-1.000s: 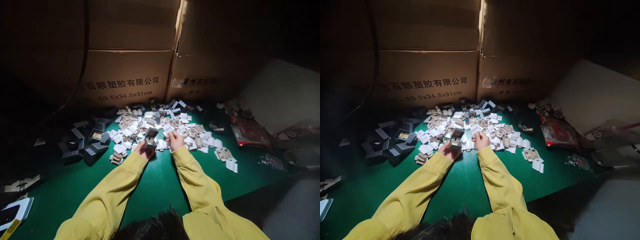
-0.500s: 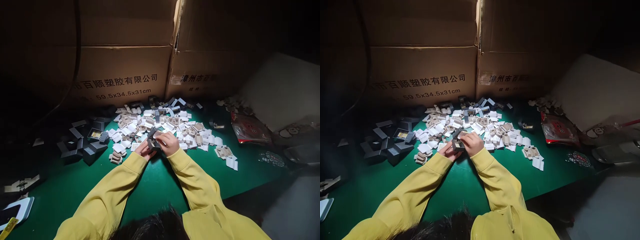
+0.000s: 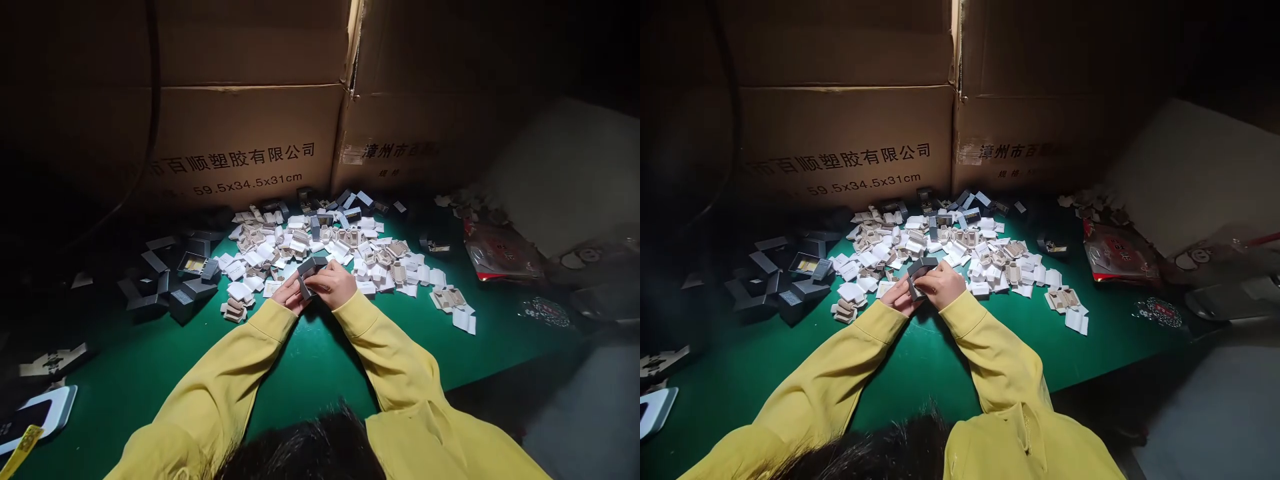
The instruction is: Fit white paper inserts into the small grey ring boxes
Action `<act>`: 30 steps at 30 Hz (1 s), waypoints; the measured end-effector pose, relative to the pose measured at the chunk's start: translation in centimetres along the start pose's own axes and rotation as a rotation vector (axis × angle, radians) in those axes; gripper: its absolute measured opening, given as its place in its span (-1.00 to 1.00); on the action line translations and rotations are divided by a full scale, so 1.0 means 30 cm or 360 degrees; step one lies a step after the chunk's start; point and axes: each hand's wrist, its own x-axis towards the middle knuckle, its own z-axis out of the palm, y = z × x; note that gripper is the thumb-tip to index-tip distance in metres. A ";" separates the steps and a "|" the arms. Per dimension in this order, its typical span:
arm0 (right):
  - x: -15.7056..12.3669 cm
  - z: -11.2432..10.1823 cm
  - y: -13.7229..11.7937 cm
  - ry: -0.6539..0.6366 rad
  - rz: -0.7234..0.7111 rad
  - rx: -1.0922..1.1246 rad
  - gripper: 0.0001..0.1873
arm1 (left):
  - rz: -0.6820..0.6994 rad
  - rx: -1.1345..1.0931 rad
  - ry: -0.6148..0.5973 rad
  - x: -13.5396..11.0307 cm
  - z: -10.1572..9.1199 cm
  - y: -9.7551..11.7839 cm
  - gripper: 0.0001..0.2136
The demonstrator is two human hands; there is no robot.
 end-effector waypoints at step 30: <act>0.011 -0.012 -0.039 0.0011 0.0315 0.0347 -0.76 | -0.0035 -0.0133 0.0098 0.011 -0.021 0.007 -0.69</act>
